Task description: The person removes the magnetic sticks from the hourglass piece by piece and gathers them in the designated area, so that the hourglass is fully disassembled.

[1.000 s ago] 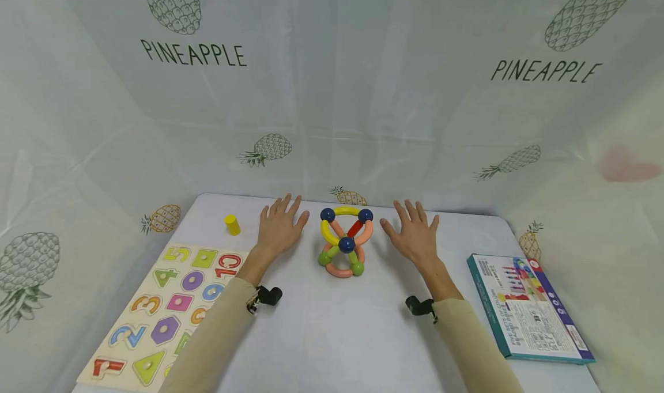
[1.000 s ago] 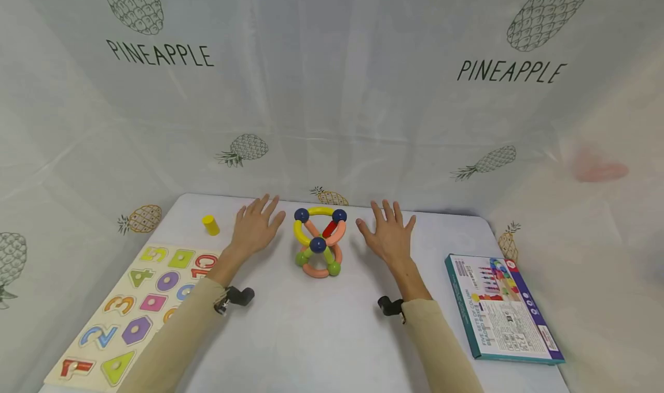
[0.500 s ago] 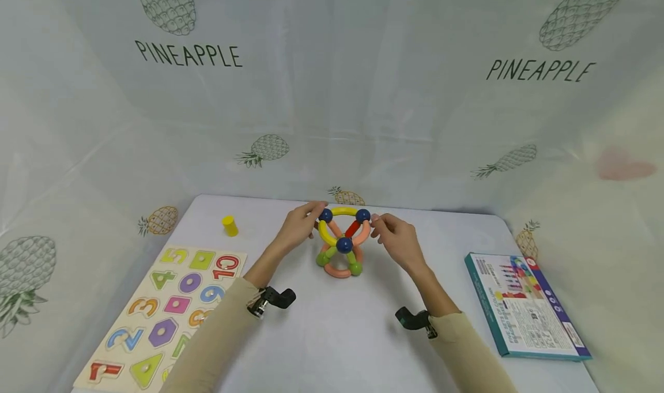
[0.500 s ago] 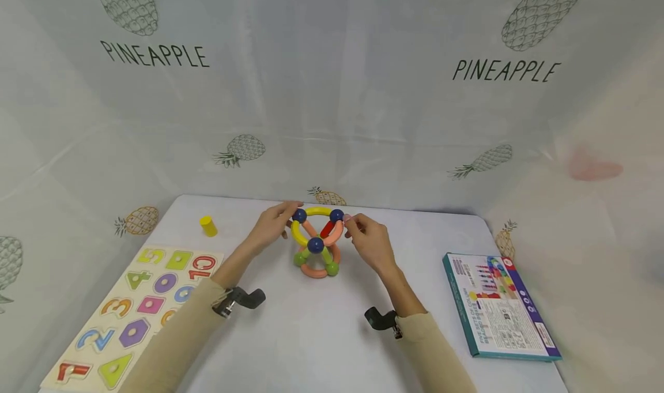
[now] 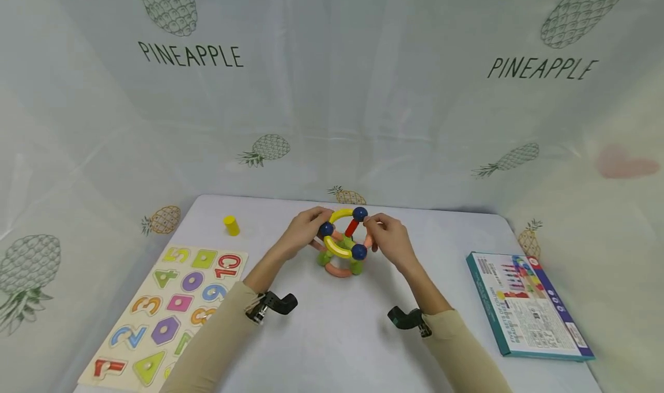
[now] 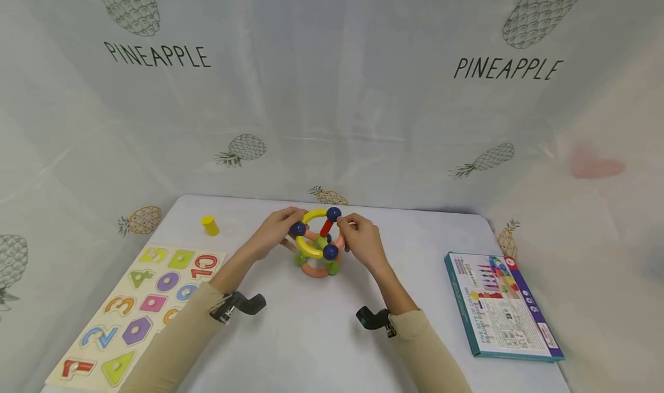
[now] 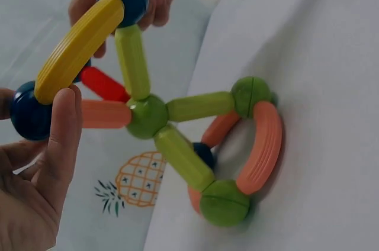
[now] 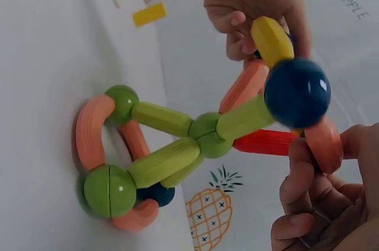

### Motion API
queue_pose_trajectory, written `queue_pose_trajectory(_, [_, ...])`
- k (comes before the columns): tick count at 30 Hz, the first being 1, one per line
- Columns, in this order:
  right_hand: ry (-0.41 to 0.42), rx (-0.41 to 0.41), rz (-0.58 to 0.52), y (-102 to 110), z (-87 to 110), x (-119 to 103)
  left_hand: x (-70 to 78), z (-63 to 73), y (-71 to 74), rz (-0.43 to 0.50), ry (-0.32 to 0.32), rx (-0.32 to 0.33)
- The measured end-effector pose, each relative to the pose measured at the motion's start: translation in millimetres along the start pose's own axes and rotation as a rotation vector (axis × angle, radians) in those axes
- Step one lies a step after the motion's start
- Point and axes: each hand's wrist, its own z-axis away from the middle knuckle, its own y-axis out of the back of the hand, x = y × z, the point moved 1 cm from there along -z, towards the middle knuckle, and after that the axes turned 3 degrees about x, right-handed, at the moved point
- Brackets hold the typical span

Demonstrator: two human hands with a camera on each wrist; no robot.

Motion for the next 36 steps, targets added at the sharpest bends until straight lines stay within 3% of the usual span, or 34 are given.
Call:
queue_pose_trajectory(6, [-0.041,0.001,-0.083,-7.7,-5.7,-2.9,1.6,1.1,-11.2,0.055,0.075,-0.059])
queue_pose_trajectory(20, [-0.119,0.039,-0.064,-14.9,-15.5,-7.8,0.4,-0.2,-15.2,0.175,0.15,-0.028])
queue_pose_trajectory(36, [0.018,0.119,0.085,-15.7,-17.8,-8.7,1.2,0.0,-16.4,0.201,0.144,-0.015])
